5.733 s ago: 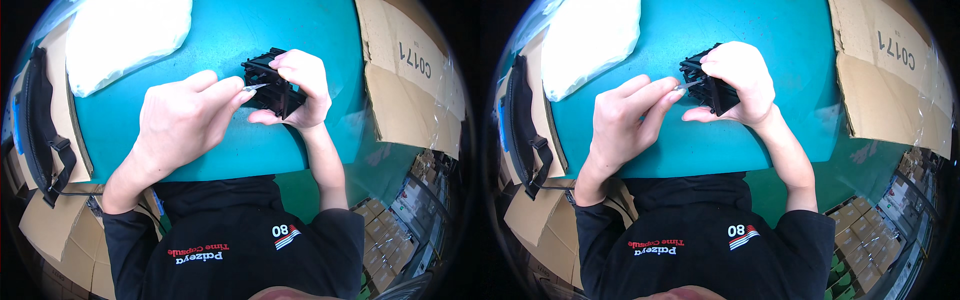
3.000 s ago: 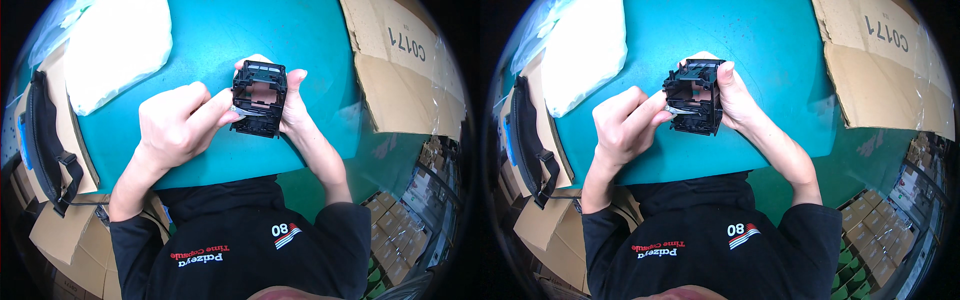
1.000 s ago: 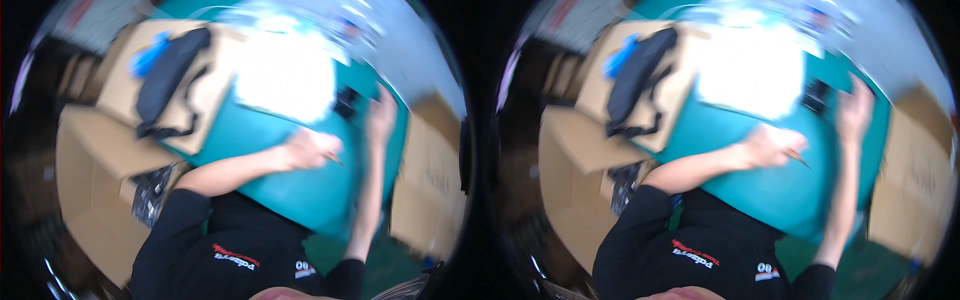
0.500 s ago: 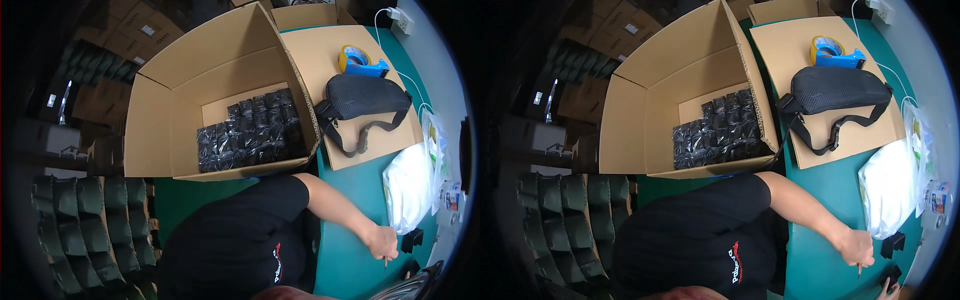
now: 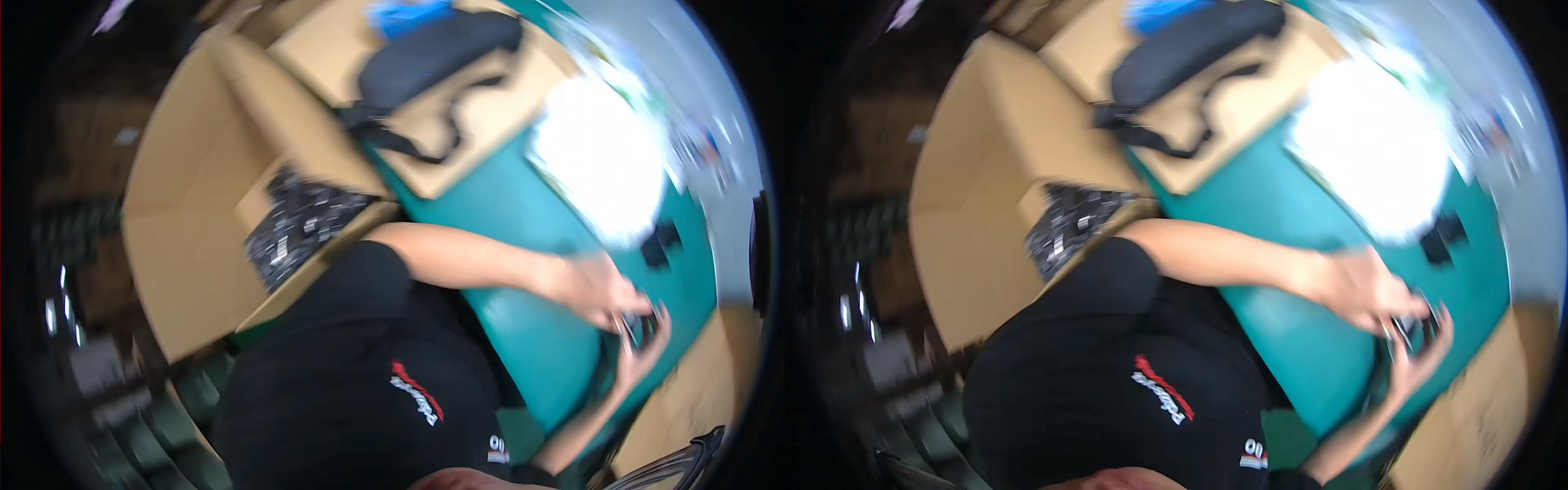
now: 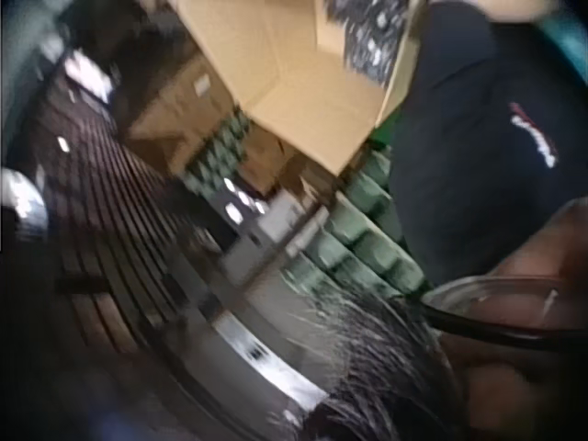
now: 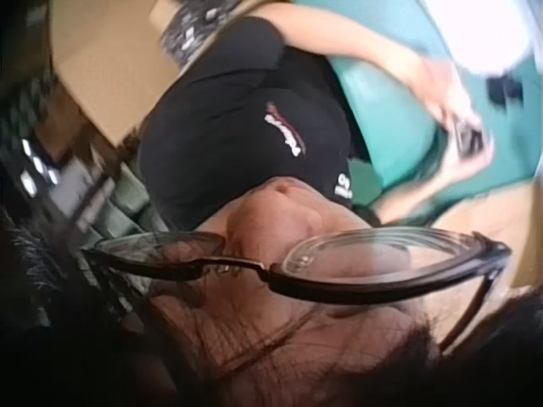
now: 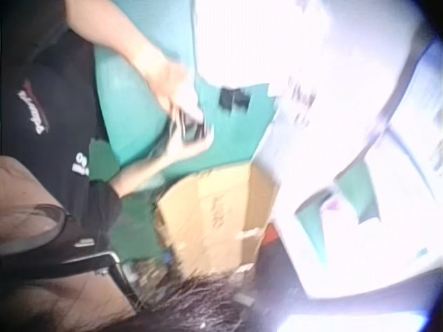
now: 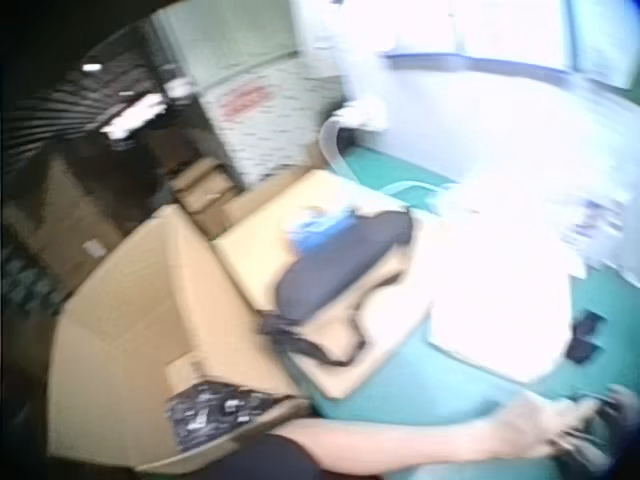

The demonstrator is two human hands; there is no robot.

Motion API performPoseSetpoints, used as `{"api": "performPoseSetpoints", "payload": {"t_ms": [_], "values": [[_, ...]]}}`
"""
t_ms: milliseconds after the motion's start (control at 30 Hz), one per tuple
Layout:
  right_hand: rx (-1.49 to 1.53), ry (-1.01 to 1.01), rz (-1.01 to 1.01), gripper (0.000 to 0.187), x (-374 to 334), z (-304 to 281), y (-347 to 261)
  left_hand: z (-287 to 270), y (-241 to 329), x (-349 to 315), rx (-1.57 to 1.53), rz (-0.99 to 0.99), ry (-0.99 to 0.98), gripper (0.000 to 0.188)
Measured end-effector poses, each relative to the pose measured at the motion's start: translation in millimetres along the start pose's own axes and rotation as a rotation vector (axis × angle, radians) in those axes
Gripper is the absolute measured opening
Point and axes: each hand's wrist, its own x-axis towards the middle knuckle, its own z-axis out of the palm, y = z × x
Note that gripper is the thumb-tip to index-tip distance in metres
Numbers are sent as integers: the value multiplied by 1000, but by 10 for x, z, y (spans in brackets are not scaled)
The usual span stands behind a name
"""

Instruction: The person repeatedly picks up small black plastic electronic components, places them into clear plastic bags, and sets the bags on a green workbench. They also use a red utility knife to scrape or trim the edges of a component. The person places some packaged items into a cardboard box.

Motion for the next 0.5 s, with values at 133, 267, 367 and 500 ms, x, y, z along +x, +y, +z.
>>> {"api": "performPoseSetpoints", "payload": {"t_ms": [133, 267, 367, 500], "values": [[-116, 4, 45, 67, -92, 44, -356, -51, 25, -22, 77, 74, 4, 53], [-101, -46, -61, 70, -145, -10, -243, -52, 71, 34, 36, 132, -89, 42], [-116, -23, -89, 69, -131, -65, -250, -122, 77, 109, 61, 189, -128, 36], [-127, -21, -85, 69, -140, -80, -200, -164, 79, 114, 82, 265, -177, 36]]}}
